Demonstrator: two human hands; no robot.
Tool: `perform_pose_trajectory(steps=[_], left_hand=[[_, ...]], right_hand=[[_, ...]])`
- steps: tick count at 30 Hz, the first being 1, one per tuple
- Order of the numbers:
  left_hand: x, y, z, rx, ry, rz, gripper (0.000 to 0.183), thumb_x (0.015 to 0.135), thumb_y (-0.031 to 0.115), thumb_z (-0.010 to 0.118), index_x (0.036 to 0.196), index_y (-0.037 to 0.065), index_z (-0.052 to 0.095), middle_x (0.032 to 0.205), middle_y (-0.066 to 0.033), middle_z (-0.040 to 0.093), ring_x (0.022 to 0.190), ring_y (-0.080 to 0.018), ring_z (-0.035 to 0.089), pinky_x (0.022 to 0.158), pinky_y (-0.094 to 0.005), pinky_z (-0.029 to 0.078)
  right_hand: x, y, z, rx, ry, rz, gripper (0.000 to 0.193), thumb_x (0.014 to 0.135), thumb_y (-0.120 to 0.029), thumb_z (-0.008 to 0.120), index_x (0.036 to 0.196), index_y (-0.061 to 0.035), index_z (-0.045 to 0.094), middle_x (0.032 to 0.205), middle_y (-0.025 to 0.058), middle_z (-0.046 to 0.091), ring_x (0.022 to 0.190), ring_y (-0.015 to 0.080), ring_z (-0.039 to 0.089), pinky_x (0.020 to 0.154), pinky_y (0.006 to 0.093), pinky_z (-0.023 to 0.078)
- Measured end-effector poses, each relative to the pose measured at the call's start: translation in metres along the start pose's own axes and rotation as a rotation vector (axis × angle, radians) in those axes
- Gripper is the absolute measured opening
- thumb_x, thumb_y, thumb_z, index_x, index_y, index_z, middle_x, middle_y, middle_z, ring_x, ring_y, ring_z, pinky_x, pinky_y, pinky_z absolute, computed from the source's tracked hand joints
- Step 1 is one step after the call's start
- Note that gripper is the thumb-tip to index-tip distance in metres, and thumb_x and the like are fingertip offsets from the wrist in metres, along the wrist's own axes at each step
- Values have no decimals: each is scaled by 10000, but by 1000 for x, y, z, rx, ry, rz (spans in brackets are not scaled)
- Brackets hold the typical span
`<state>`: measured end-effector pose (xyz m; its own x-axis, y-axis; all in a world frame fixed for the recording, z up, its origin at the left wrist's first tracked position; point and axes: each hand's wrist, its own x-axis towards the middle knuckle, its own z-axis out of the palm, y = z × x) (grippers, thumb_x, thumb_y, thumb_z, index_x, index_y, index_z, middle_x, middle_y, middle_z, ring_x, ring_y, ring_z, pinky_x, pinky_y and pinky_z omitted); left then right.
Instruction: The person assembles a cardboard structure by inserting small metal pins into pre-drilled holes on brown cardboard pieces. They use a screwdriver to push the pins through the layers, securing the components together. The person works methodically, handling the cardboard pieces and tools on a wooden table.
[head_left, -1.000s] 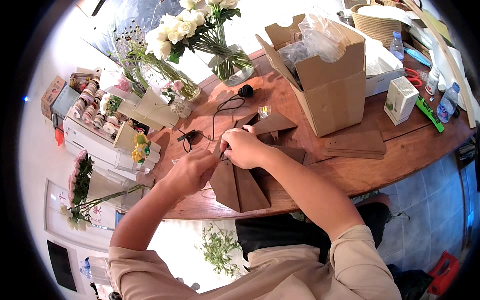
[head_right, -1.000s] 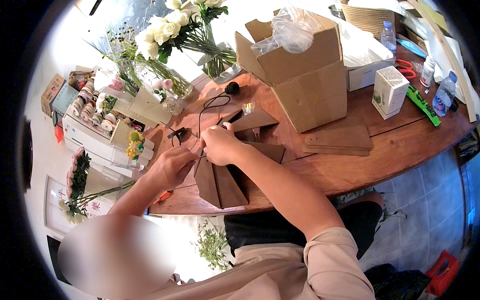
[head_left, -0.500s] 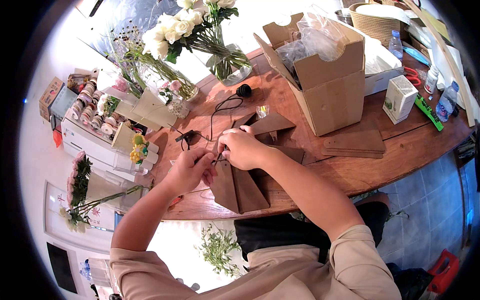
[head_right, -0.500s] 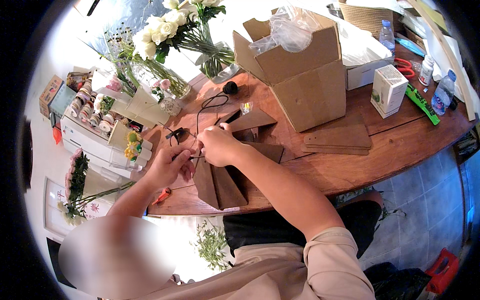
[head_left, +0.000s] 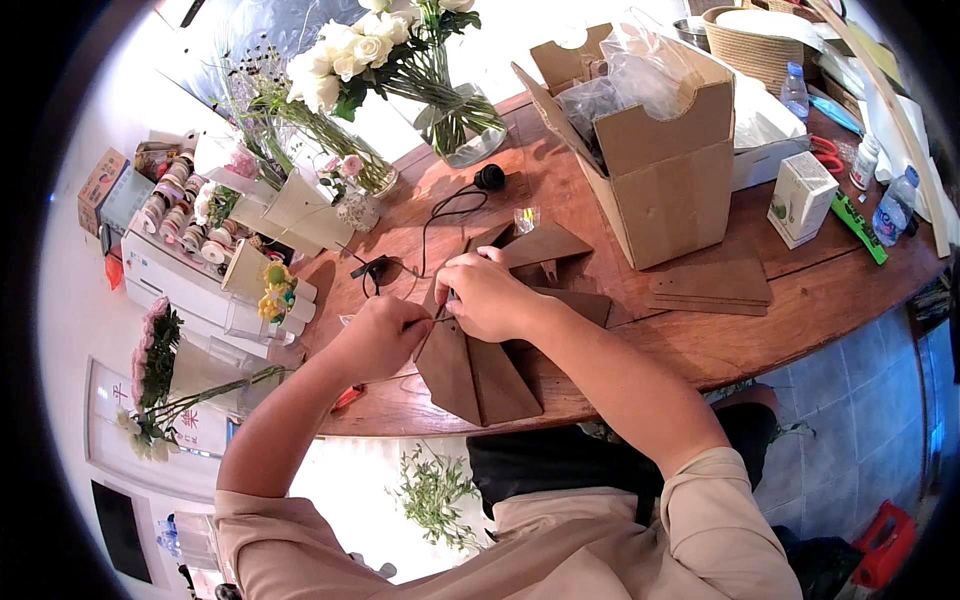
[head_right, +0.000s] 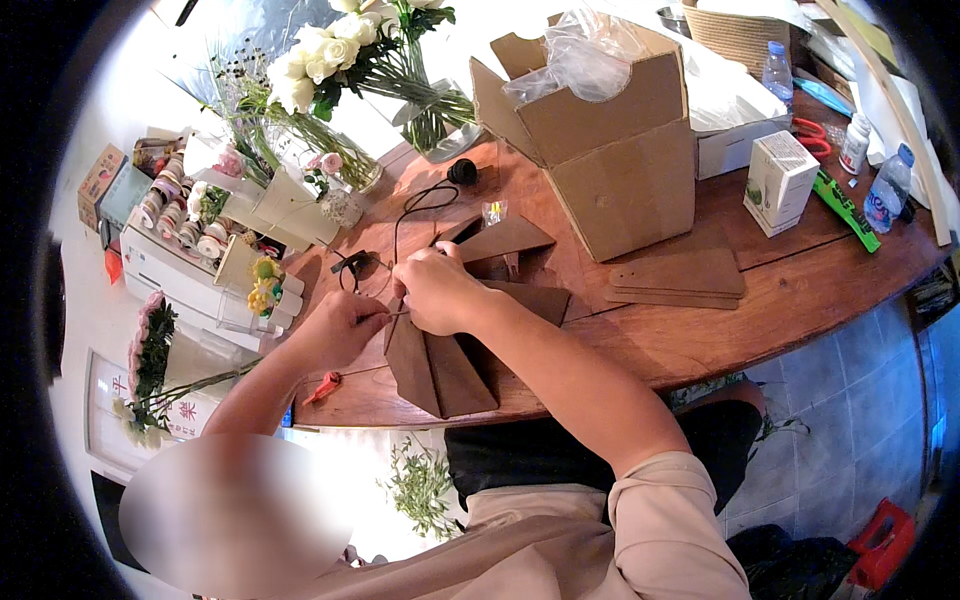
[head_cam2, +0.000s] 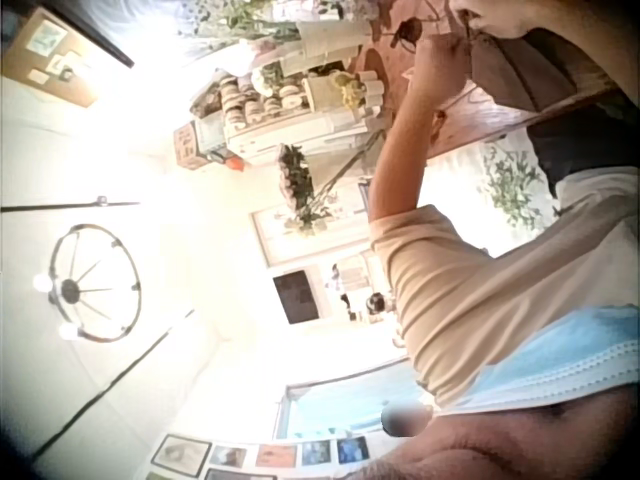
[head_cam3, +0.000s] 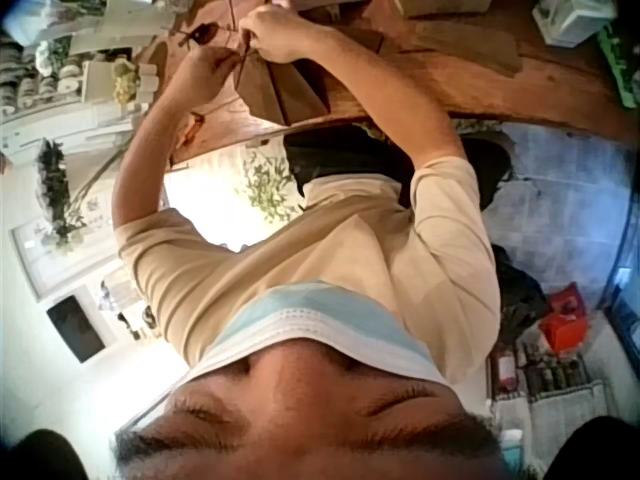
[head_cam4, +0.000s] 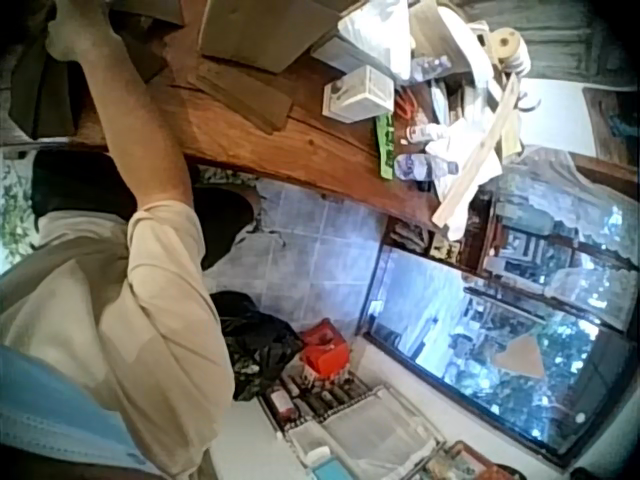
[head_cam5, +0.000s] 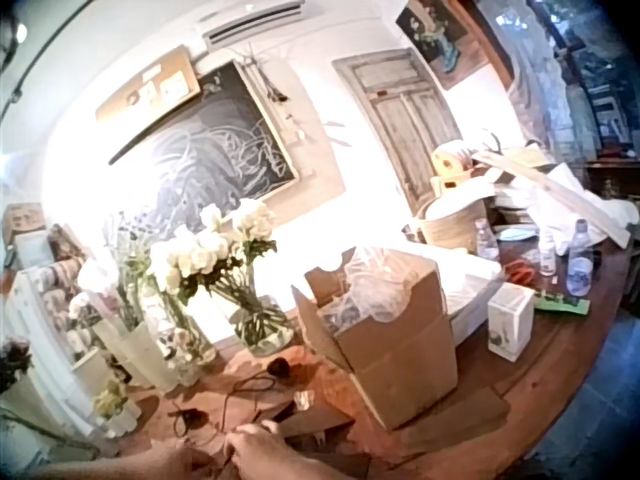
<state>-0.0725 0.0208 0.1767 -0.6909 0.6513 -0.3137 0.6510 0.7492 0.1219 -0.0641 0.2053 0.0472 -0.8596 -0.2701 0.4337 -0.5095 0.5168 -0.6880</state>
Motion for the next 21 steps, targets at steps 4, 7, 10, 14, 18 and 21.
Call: perform_pose_trajectory(steps=[4, 7, 10, 14, 18, 21], left_hand=[[-3, -12, 16, 643, 213, 497, 269, 1031, 181, 626, 924, -38, 737, 764, -142, 710, 661, -228, 655, 622, -380, 512], [-2, -7, 17, 437, 296, 486, 252, 985, 128, 630, 834, -65, 690, 723, -183, 712, 645, -365, 673, 653, -439, 536], [2, -5, 12, -326, 35, -257, 112, 907, 97, 639, 881, -10, 657, 757, -149, 667, 684, -366, 695, 667, -458, 563], [-2, -8, 16, 273, 131, 213, 168, 945, 133, 634, 836, 10, 668, 753, -153, 693, 682, -373, 693, 654, -452, 559], [-4, -15, 18, 721, 214, 569, 303, 1008, 172, 596, 781, 1, 699, 737, -176, 733, 694, -388, 697, 651, -460, 548], [-3, -13, 30, 129, 235, 116, 298, 1012, 195, 601, 806, -3, 686, 732, -144, 723, 698, -326, 712, 632, -473, 541]], right_hand=[[1, -2, 0, 38, 28, 37, 80, 916, -96, 684, 996, -93, 696, 1122, 86, 693, 1222, 294, 616, 1198, 581, 275], [0, -4, -1, 68, 50, 18, 111, 908, -77, 679, 1001, -55, 734, 1102, 160, 729, 1219, 351, 633, 1160, 574, 316], [-2, -5, 4, 57, 54, -11, 107, 907, -74, 675, 995, -53, 733, 1106, 169, 727, 1229, 355, 627, 1173, 592, 303], [-2, -3, 2, 49, 50, -12, 118, 906, -71, 662, 985, -50, 747, 1112, 179, 732, 1240, 358, 623, 1187, 613, 284], [-3, -7, 0, 63, 29, 20, 149, 899, -64, 651, 999, -50, 761, 1125, 184, 732, 1250, 360, 621, 1206, 625, 261], [-4, -6, -1, 60, 36, 6, 159, 898, -61, 647, 1007, -52, 764, 1128, 182, 733, 1255, 355, 620, 1214, 621, 252]])
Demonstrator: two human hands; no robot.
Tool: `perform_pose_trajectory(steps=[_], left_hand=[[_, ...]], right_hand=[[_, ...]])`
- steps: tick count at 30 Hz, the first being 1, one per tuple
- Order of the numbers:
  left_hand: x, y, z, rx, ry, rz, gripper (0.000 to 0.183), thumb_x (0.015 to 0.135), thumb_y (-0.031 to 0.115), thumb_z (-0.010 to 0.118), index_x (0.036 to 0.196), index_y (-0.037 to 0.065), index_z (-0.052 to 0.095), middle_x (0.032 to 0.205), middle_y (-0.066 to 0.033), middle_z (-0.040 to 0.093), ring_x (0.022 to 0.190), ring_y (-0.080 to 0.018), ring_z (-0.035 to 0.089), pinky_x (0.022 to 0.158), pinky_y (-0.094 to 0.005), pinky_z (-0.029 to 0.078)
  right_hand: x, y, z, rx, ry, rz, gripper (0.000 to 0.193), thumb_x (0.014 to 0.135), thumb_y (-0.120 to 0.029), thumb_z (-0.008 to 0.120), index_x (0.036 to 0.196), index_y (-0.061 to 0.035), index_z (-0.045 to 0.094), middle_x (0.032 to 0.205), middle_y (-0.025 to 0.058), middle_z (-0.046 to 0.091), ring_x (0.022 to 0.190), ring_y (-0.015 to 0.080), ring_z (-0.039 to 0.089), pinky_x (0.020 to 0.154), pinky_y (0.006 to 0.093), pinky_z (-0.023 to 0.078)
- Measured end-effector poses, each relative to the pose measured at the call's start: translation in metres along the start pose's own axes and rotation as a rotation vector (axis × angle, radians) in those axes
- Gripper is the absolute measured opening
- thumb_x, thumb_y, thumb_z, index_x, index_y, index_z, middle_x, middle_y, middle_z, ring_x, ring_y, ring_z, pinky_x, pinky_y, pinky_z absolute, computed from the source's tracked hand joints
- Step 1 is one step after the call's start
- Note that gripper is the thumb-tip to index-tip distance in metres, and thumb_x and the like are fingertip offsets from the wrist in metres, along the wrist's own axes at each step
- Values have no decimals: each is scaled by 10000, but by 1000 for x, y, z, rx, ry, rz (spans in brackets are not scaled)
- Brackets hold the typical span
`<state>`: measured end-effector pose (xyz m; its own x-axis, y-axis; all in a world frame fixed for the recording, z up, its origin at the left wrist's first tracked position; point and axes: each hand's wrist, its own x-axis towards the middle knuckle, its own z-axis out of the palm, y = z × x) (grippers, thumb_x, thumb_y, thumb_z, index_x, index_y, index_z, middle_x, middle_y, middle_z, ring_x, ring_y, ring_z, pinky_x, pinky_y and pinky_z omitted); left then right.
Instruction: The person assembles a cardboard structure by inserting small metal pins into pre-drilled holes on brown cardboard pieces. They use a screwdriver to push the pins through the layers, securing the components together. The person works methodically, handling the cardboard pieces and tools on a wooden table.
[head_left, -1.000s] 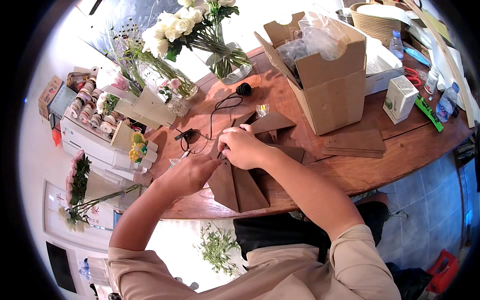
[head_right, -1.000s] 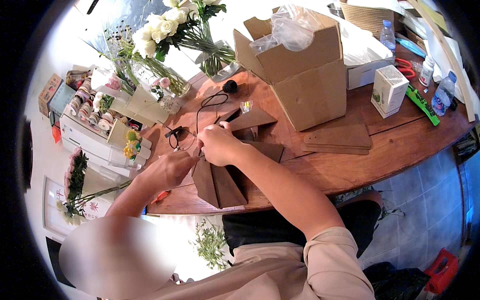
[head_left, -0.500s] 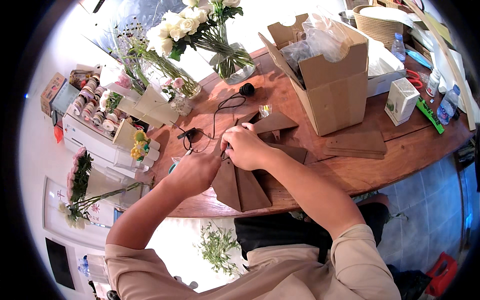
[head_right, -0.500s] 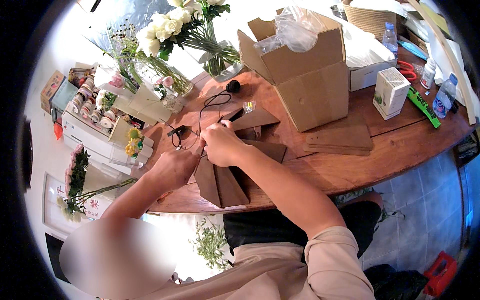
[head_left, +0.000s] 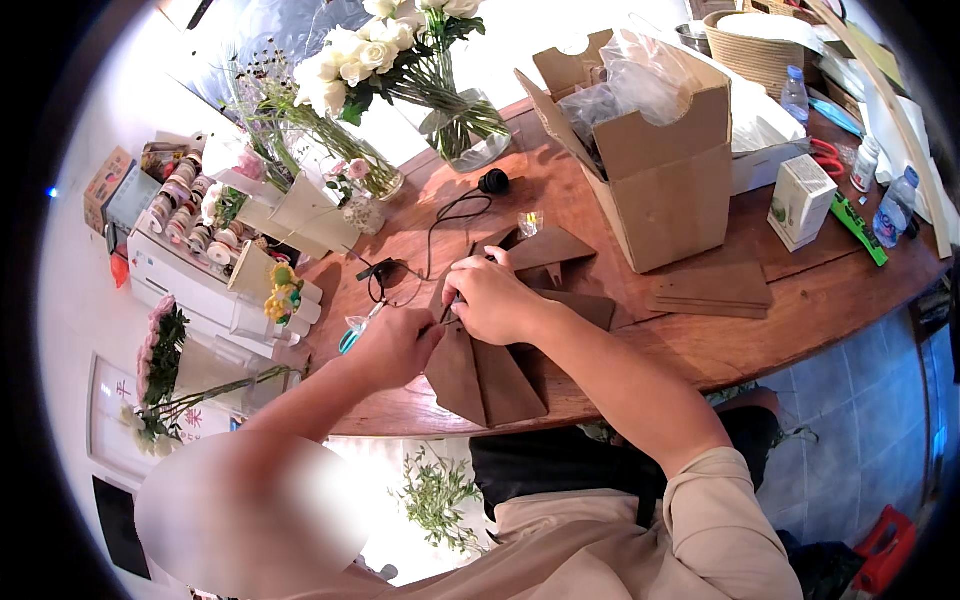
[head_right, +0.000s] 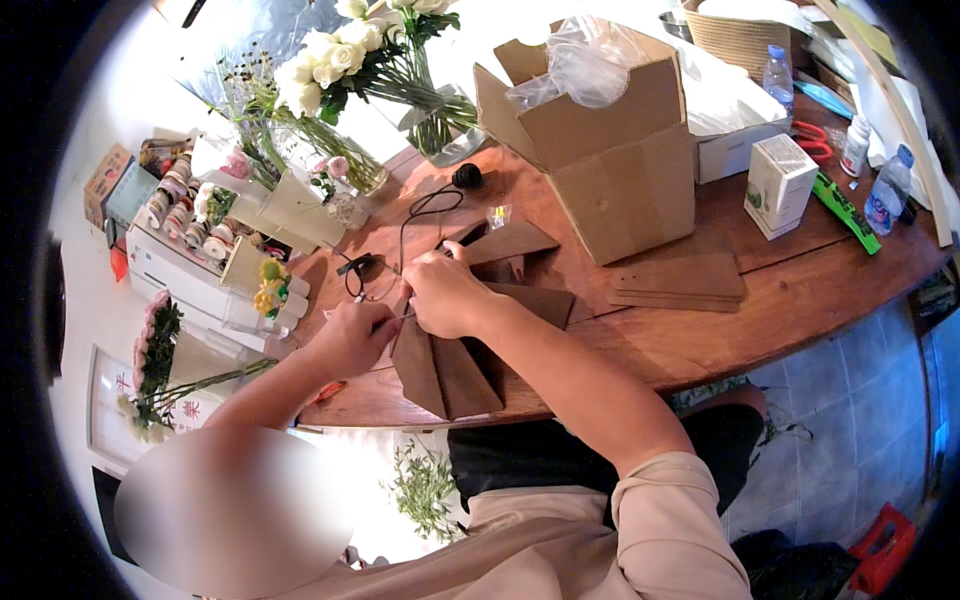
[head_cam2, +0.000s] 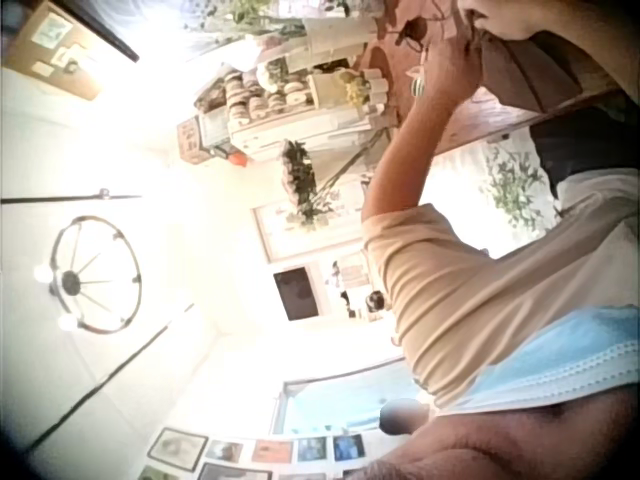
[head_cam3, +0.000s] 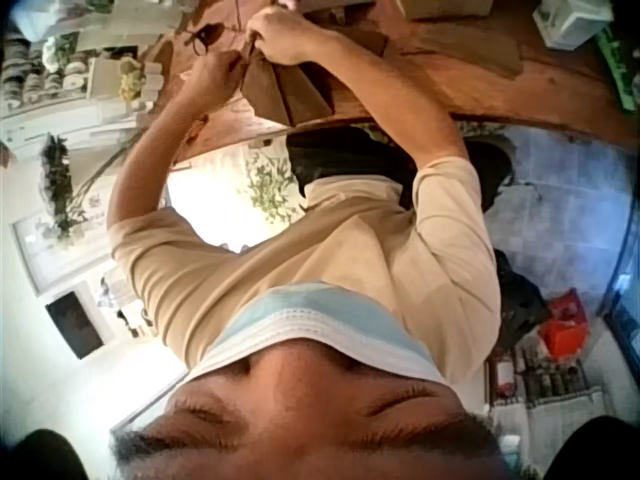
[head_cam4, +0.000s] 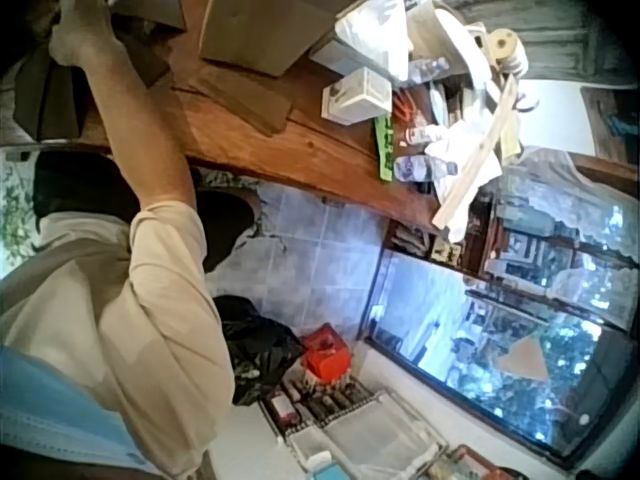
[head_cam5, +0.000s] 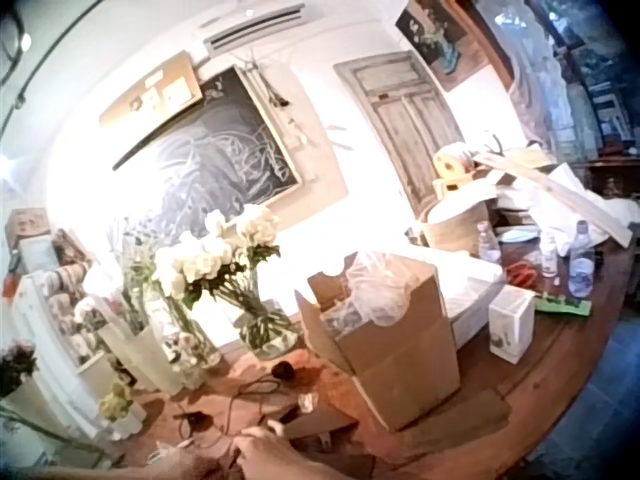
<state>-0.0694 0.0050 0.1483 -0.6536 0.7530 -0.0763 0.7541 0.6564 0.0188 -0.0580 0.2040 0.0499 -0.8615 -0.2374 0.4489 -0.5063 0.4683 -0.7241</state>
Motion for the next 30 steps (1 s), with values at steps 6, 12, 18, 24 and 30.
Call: perform_pose_trajectory(steps=[6, 12, 18, 24, 30], left_hand=[[8, 6, -2, 177, -64, 71, 298, 1012, 181, 592, 800, 0, 696, 733, -125, 730, 726, -320, 729, 630, -485, 544], [4, 8, 0, 476, -27, 270, 224, 967, 160, 620, 874, -29, 697, 767, -131, 726, 736, -320, 733, 621, -469, 564], [20, 13, -11, -122, -236, -188, 145, 897, 149, 639, 904, 18, 700, 811, -120, 685, 700, -263, 709, 671, -409, 594], [6, 31, -2, 884, -112, 453, 169, 942, 119, 614, 819, 39, 698, 819, -179, 699, 762, -307, 725, 732, -450, 592], [20, 21, -4, -175, -100, -219, 200, 937, 99, 603, 779, 1, 676, 721, -208, 675, 758, -347, 730, 719, -483, 576]], right_hand=[[0, 3, 3, -101, -50, 10, 148, 924, -92, 658, 1056, -88, 725, 1180, 101, 693, 1324, 286, 569, 1236, 636, 220], [-2, 3, -1, -62, 2, 51, 186, 933, -81, 661, 1106, -90, 726, 1234, 102, 689, 1369, 276, 544, 1248, 630, 193], [1, -2, -6, -75, -113, 32, 195, 926, -92, 672, 1114, -87, 725, 1263, 106, 681, 1377, 271, 540, 1247, 623, 198], [-1, 3, -3, -85, -25, 61, 205, 911, -88, 686, 1113, -81, 720, 1236, 101, 687, 1365, 279, 546, 1246, 620, 202], [-1, 0, -5, -78, -53, 42, 203, 906, -84, 693, 1108, -86, 710, 1221, 98, 692, 1339, 290, 566, 1242, 616, 215]])
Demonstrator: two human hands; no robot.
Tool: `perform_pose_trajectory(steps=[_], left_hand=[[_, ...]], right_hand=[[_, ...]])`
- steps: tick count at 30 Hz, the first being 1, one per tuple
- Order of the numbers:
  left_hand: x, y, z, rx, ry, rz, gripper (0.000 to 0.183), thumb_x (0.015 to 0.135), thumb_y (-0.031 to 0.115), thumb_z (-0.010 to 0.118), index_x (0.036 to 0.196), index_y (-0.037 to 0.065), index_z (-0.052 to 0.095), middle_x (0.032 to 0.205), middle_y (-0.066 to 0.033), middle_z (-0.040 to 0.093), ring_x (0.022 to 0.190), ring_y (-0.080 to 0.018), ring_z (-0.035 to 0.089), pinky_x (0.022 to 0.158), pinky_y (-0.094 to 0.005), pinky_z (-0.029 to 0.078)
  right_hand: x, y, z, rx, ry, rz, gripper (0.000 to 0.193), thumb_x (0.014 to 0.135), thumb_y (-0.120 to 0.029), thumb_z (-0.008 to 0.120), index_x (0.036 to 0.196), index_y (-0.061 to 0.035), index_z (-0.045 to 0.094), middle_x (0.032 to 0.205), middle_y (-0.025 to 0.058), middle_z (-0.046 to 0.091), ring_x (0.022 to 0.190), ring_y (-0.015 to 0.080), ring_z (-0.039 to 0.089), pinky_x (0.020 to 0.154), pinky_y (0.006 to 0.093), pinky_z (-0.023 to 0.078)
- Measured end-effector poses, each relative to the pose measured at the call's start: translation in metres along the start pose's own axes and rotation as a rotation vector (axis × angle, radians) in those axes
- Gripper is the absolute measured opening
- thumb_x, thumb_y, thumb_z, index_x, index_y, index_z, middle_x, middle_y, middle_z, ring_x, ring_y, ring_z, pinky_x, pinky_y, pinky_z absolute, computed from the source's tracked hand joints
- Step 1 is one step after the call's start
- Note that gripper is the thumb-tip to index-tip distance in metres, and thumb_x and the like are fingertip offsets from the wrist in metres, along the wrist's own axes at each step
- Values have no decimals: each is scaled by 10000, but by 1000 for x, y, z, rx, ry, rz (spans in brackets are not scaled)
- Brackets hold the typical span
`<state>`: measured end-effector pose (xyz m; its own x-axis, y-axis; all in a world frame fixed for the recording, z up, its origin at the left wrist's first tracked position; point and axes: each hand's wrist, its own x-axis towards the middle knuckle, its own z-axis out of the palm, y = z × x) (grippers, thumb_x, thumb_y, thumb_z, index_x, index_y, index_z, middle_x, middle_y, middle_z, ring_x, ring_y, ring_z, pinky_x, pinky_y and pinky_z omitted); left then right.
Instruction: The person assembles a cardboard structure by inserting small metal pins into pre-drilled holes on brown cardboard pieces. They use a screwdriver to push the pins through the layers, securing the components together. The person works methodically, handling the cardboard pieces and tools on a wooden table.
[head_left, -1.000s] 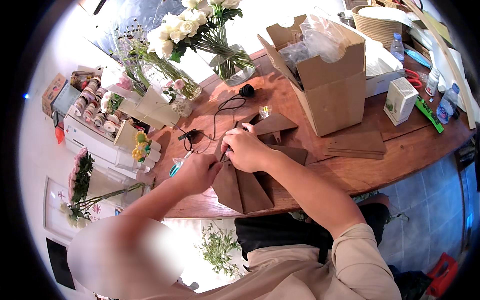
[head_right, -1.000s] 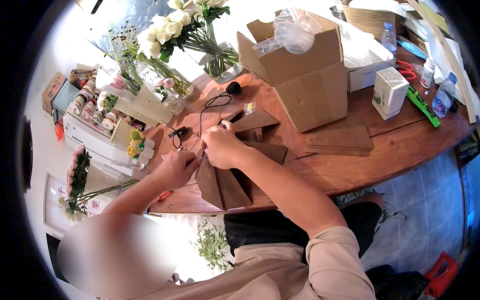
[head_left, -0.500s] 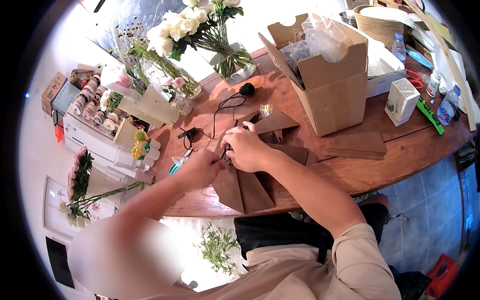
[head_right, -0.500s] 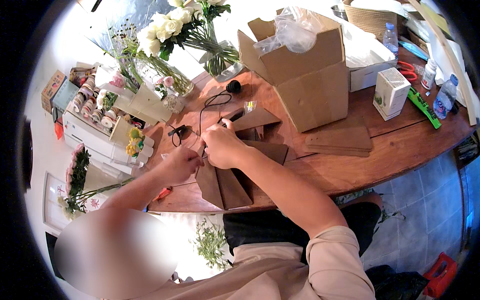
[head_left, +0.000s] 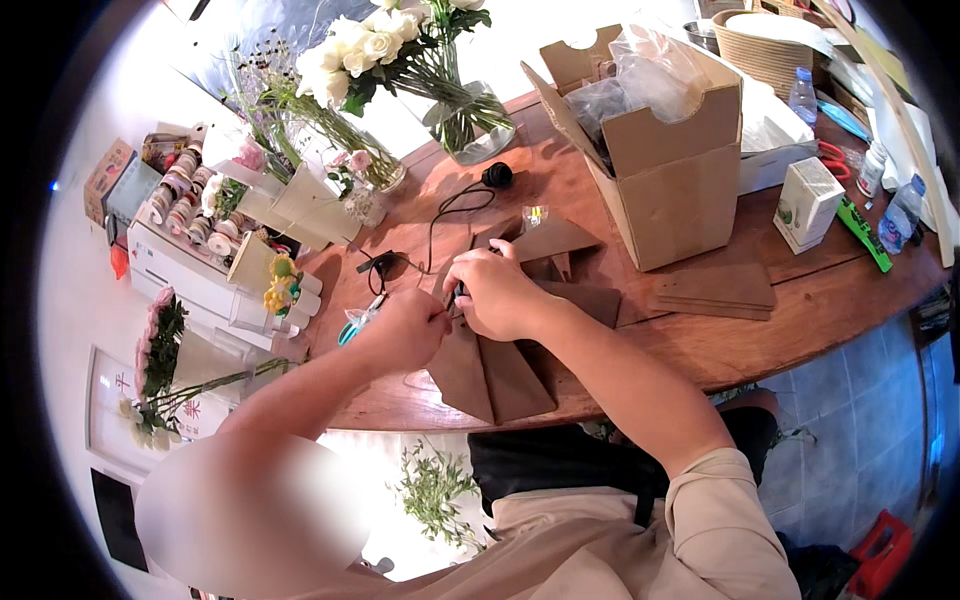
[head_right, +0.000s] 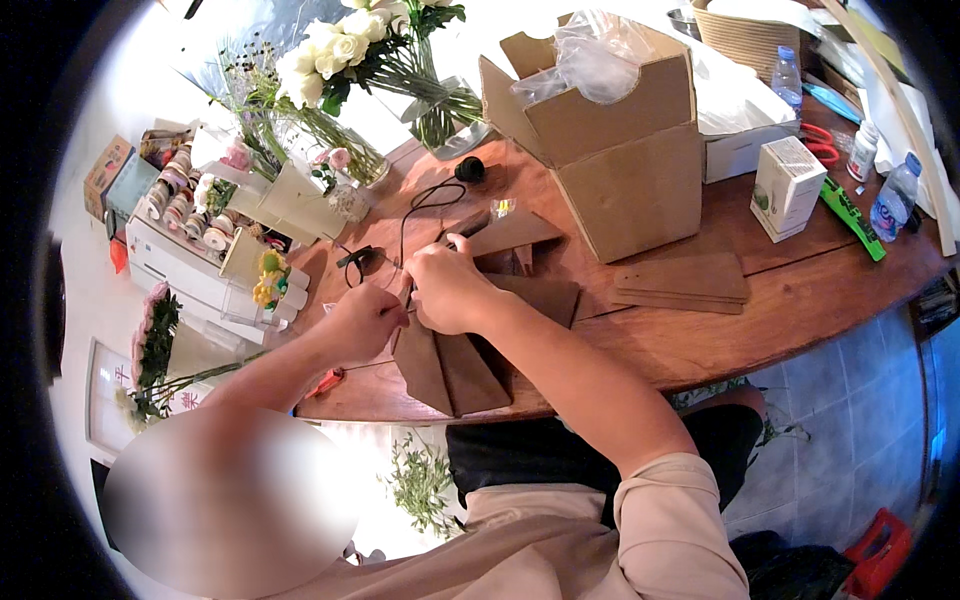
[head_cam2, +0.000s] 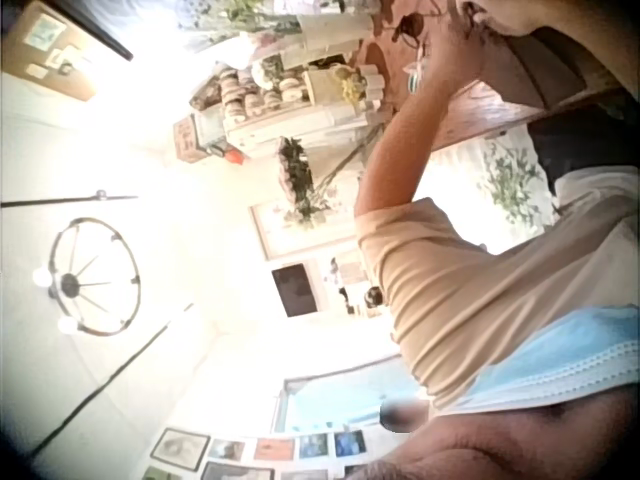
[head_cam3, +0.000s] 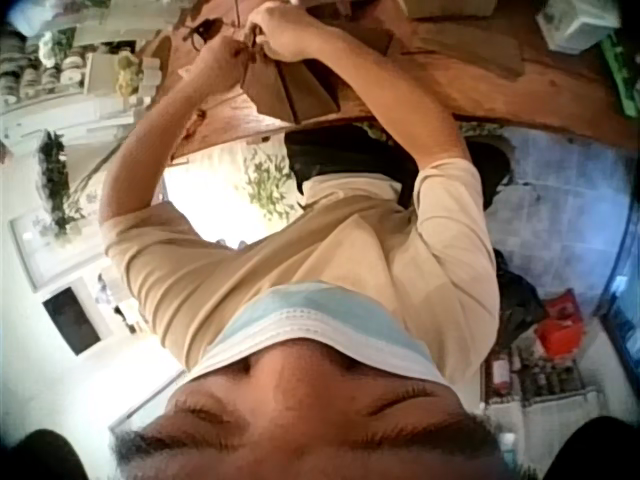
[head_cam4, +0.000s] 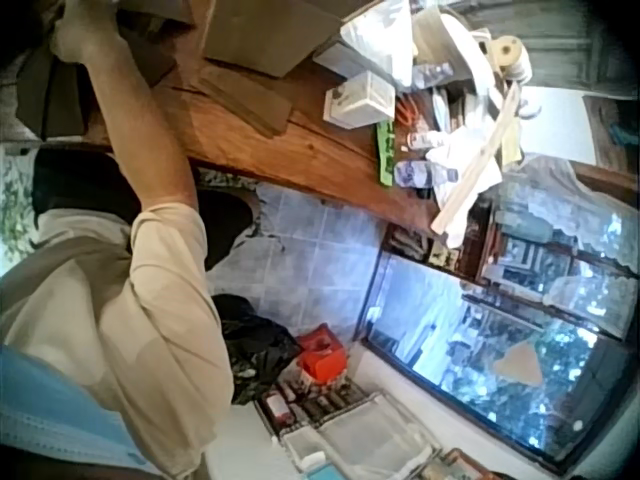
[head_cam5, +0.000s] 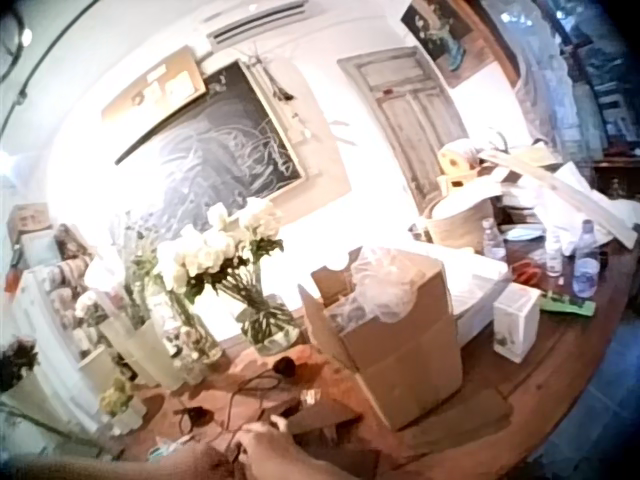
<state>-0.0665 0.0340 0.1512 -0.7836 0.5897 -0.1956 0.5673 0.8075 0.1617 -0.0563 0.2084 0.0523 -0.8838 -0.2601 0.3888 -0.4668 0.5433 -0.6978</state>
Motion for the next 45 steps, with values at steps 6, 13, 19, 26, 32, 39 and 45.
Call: perform_pose_trajectory(steps=[6, 13, 19, 26, 32, 39, 45], left_hand=[[-12, 6, 20, 628, 92, 320, 185, 912, 122, 627, 789, -9, 667, 761, -166, 679, 719, -313, 727, 640, -460, 580], [-10, -11, 17, 1006, 107, 616, 137, 894, 158, 651, 868, 24, 671, 840, -125, 669, 705, -326, 712, 604, -454, 580], [-18, -8, 7, 494, 45, 260, 163, 955, 167, 647, 855, 44, 686, 772, -172, 688, 728, -413, 704, 648, -529, 568], [-25, -11, 16, 341, 85, 266, 200, 956, 163, 671, 799, 40, 684, 704, -193, 666, 695, -431, 682, 639, -538, 544], [-25, -11, 16, 320, 95, 252, 192, 942, 147, 675, 786, 35, 680, 705, -199, 664, 695, -433, 677, 643, -537, 540], [-21, -9, 18, 278, 126, 266, 216, 944, 140, 673, 764, 22, 692, 684, -213, 658, 664, -442, 667, 646, -534, 539], [-11, -8, 9, 30, -13, -5, 263, 951, 154, 666, 735, 4, 682, 649, -225, 645, 681, -406, 701, 647, -509, 542]], right_hand=[[1, 5, 5, 47, 106, 41, 227, 869, -54, 695, 1092, -92, 716, 1182, 108, 711, 1292, 302, 597, 1227, 603, 244], [1, 8, 10, 62, 148, 31, 208, 870, -63, 690, 1074, -93, 713, 1167, 108, 712, 1274, 302, 606, 1223, 601, 245], [-3, 6, 2, 27, 59, 20, 204, 904, -86, 691, 1108, -89, 679, 1166, 99, 691, 1322, 298, 571, 1259, 622, 171], [-3, 3, -2, 17, 6, 6, 206, 930, -100, 690, 1135, -81, 674, 1187, 108, 687, 1347, 294, 551, 1273, 638, 128], [-3, 0, -5, 32, -16, 19, 207, 926, -96, 691, 1132, -80, 675, 1165, 101, 692, 1329, 292, 559, 1272, 640, 126], [-4, 5, -3, 33, 16, 1, 184, 923, -89, 687, 1107, -85, 682, 1130, 85, 694, 1295, 293, 578, 1268, 632, 138], [-3, -3, -3, 51, -17, -7, 201, 933, -120, 695, 1120, -47, 702, 1188, 152, 714, 1315, 330, 590, 1260, 643, 159]])
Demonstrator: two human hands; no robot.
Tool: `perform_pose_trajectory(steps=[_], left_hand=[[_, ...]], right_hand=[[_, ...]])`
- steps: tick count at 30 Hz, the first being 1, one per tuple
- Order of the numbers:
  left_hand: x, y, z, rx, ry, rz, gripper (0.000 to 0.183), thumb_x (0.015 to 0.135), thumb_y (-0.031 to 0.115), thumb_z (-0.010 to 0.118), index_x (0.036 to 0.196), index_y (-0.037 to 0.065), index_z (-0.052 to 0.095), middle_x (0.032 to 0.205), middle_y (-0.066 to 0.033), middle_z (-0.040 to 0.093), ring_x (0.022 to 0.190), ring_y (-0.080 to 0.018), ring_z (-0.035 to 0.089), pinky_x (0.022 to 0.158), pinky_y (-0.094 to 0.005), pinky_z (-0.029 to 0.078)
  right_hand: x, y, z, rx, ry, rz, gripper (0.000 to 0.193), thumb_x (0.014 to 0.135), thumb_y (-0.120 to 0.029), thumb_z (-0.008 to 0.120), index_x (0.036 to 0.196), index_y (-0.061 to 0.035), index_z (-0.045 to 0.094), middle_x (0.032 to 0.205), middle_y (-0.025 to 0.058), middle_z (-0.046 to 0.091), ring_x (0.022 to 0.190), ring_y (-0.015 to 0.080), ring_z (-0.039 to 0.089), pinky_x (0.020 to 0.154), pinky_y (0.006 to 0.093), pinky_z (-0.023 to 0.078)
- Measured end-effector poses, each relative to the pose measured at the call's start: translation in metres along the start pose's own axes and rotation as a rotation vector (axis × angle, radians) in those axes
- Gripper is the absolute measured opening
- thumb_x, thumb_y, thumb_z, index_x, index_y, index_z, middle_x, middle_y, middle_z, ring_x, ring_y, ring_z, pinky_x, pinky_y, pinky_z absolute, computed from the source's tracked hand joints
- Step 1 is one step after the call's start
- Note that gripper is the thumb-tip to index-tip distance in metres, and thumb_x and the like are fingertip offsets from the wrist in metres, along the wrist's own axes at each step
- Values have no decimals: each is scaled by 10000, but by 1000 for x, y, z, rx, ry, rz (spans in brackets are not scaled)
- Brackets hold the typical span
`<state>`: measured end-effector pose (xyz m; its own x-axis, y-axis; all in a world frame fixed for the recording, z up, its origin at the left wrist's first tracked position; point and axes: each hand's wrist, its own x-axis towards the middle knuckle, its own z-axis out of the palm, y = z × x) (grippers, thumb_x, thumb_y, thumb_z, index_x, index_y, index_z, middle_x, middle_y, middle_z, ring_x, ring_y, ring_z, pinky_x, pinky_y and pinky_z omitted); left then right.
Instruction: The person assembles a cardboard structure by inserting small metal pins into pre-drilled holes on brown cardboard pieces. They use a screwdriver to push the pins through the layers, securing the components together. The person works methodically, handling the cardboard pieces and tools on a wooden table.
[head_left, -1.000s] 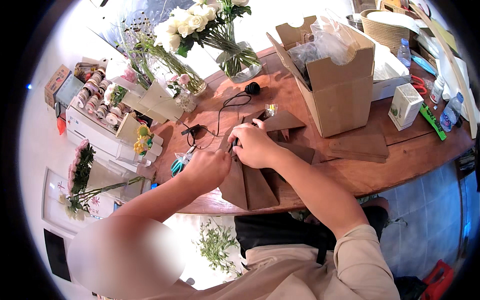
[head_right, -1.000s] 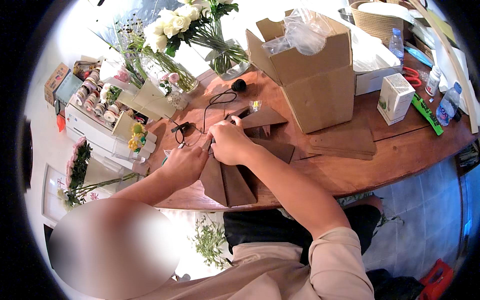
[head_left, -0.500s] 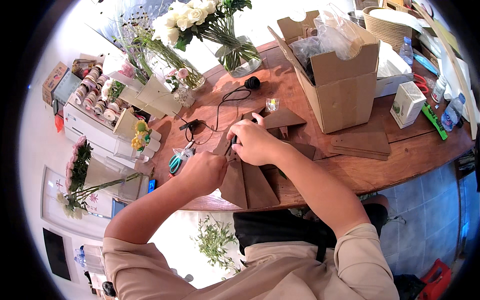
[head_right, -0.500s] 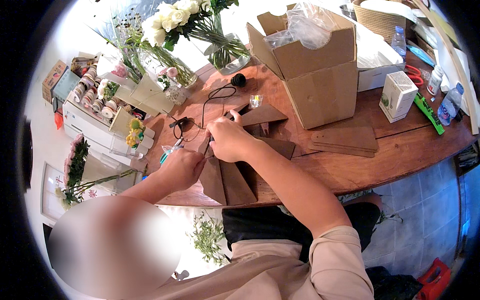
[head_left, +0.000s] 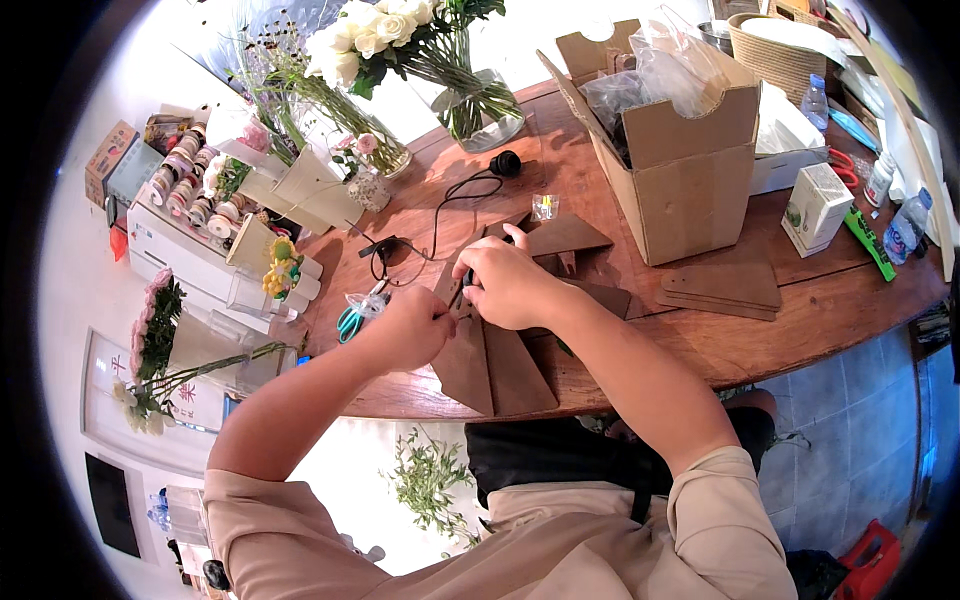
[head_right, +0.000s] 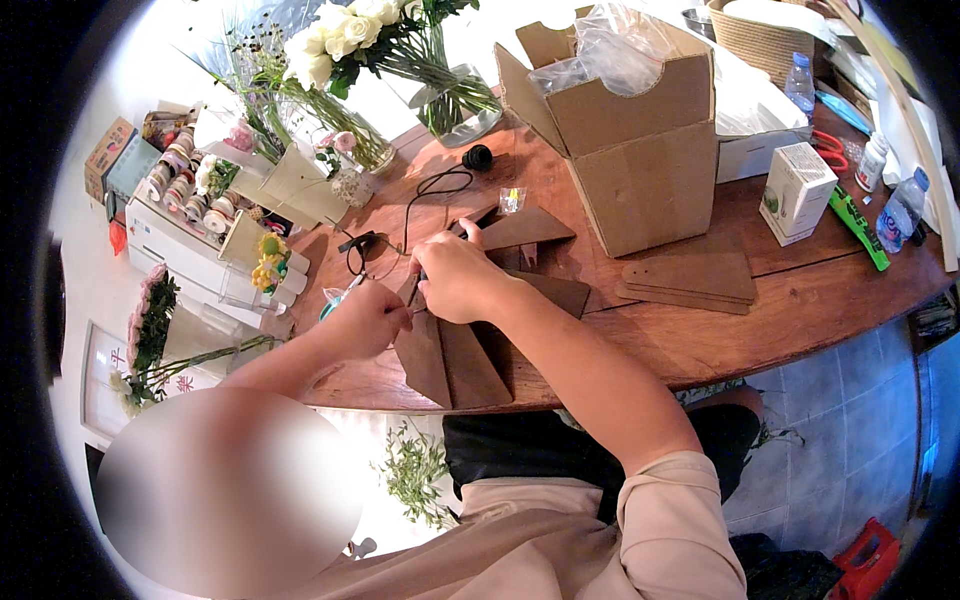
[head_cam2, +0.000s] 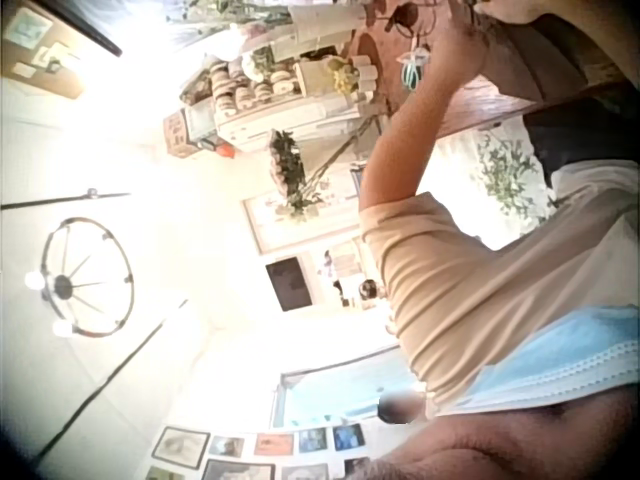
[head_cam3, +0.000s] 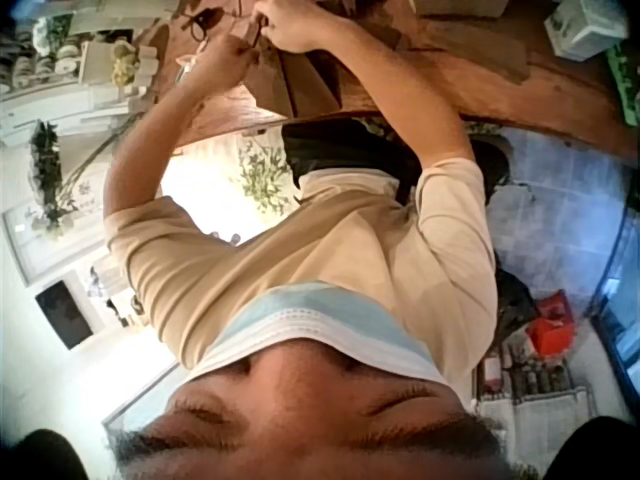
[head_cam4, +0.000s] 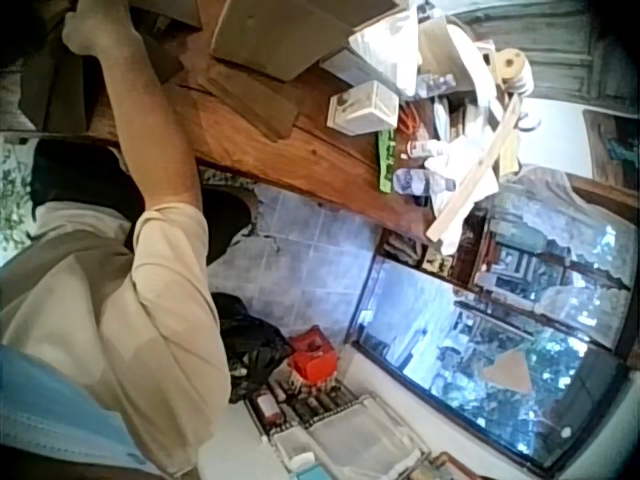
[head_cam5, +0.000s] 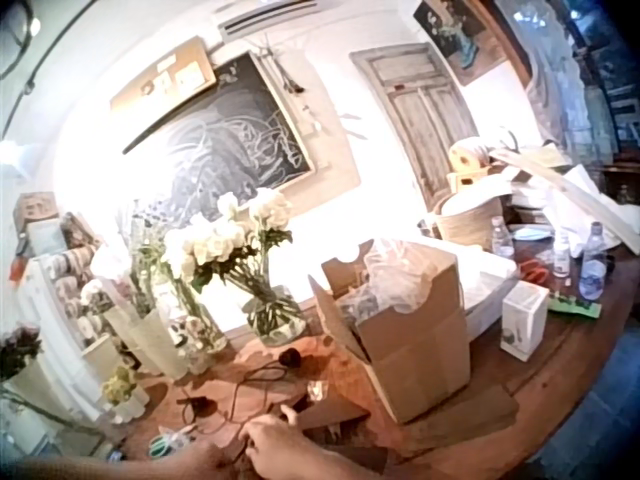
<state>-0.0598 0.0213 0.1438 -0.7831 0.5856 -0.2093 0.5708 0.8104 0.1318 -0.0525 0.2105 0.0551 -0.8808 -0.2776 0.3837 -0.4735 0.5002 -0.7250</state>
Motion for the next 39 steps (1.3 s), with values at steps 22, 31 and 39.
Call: perform_pose_trajectory(steps=[22, 31, 39], left_hand=[[-22, 11, -1, -192, 348, 211, 132, 908, -22, 727, 1039, -26, 708, 919, -138, 706, 811, -226, 717, 747, -332, 566], [-31, 5, 33, -263, 569, 195, 130, 892, -52, 717, 1007, -11, 675, 917, -133, 688, 792, -248, 703, 733, -343, 559], [-29, 1, 42, -368, 651, 230, 118, 894, -57, 699, 1000, -14, 673, 902, -147, 673, 758, -258, 686, 694, -346, 545]], right_hand=[[0, 15, -16, -83, -81, -38, 184, 961, -149, 683, 1136, -158, 738, 1261, 90, 716, 1466, 329, 471, 1260, 681, 125], [-6, 7, -24, -117, -273, 2, 278, 874, -271, 837, 1151, -253, 829, 1275, 23, 746, 1543, 326, 356, 1274, 643, 50], [-8, 2, -29, -83, -259, 15, 272, 857, -237, 836, 1129, -250, 838, 1242, 44, 745, 1544, 317, 353, 1280, 625, 8]])
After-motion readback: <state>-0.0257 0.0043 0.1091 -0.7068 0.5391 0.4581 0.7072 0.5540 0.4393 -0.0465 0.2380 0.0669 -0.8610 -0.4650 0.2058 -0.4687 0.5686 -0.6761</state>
